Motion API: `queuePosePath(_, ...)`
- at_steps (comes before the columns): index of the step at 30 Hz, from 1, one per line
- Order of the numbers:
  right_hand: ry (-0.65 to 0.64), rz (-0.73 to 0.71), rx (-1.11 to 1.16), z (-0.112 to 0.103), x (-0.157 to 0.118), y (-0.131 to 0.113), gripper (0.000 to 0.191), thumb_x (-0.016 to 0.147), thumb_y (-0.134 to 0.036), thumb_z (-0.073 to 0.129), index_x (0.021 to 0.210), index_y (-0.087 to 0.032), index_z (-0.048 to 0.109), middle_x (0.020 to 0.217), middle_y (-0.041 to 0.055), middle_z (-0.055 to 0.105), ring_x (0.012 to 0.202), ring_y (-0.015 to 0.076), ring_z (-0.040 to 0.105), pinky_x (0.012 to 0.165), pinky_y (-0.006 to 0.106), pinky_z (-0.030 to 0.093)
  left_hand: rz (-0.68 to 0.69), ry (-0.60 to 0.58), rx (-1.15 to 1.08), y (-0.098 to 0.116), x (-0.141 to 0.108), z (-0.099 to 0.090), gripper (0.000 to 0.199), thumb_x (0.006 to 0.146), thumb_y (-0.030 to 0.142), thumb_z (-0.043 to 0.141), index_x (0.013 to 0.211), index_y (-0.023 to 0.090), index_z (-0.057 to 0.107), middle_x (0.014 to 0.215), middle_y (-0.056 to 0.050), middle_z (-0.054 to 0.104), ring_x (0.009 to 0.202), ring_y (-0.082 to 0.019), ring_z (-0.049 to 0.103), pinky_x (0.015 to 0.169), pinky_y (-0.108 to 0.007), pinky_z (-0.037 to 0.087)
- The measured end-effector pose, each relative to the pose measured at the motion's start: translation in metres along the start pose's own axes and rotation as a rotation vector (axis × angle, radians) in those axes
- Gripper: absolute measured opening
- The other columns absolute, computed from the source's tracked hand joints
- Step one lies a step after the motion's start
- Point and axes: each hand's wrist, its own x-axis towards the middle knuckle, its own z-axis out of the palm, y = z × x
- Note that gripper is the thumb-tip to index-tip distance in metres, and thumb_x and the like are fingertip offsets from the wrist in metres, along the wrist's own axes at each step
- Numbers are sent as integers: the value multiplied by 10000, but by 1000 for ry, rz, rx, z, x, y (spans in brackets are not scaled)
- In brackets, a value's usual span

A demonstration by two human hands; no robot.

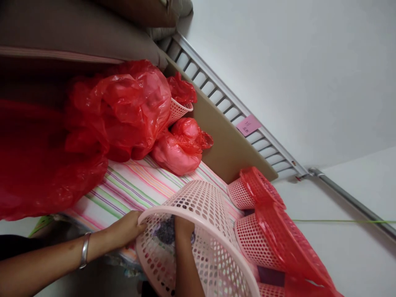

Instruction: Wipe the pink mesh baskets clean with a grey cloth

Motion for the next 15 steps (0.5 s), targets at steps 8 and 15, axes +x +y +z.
queuePosePath(8,-81,-25,-95,9,-48,-3,379,871,-230,420,1168,-24,533,1012,212,648,954,313,627,822,406,476,-59,15,-63,-19,8,4,268,659,178,421,785,129,652,579,-19,642,492,-171,591,467,-235,416)
queuePosePath(15,-108,-139,203,19,-118,7,479,804,-252,489,1228,-35,537,1223,214,585,1165,304,540,994,431,408,-108,27,-116,-32,11,5,277,701,260,433,856,121,616,464,13,575,364,-167,549,366,-235,396)
